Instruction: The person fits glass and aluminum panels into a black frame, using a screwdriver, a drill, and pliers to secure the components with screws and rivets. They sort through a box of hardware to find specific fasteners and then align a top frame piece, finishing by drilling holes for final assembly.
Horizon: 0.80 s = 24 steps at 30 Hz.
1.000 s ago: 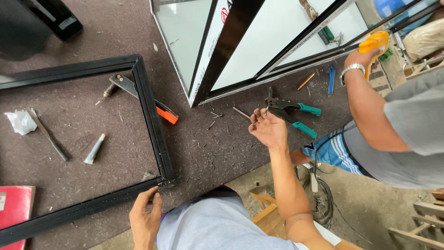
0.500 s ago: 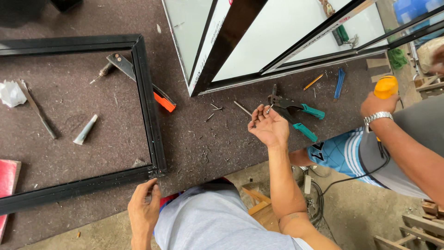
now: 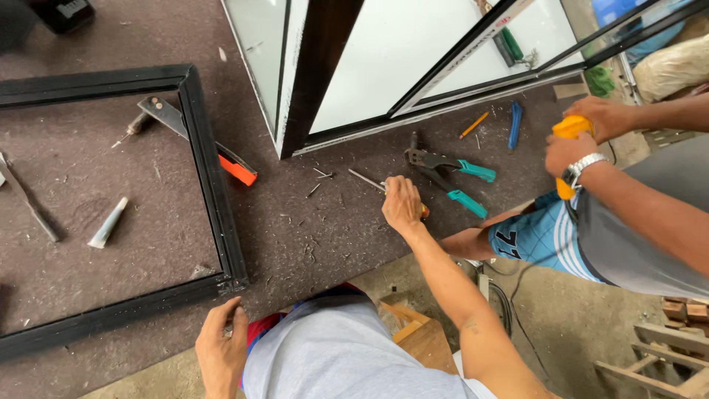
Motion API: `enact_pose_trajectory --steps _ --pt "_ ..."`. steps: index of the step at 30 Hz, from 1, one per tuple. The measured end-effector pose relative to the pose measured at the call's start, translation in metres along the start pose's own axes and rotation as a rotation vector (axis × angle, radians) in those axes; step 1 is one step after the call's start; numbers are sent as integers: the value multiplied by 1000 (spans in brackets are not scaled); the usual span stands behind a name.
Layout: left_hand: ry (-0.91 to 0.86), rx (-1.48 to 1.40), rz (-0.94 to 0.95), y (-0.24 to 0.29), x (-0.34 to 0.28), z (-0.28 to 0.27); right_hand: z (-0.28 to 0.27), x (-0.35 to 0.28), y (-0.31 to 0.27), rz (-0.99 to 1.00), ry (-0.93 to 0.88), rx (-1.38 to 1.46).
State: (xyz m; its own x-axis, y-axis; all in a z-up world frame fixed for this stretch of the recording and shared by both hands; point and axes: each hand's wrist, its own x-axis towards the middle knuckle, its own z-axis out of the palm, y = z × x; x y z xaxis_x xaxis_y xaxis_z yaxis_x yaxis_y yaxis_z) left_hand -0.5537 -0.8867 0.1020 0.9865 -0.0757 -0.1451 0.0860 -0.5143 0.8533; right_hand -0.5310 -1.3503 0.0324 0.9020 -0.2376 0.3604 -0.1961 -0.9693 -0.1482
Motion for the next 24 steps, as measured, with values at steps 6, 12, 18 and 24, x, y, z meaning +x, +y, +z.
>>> enact_pose_trajectory --steps 6,12,18,24 --pt "69 -17 28 -3 -9 -6 -50 24 96 107 147 -46" --pt "70 -29 2 -3 -18 -7 -85 67 179 139 42 -322" --pt "139 14 155 13 -20 0 -62 84 176 263 -3 -307" --pt "151 -94 106 25 -9 14 -43 66 69 295 244 370"
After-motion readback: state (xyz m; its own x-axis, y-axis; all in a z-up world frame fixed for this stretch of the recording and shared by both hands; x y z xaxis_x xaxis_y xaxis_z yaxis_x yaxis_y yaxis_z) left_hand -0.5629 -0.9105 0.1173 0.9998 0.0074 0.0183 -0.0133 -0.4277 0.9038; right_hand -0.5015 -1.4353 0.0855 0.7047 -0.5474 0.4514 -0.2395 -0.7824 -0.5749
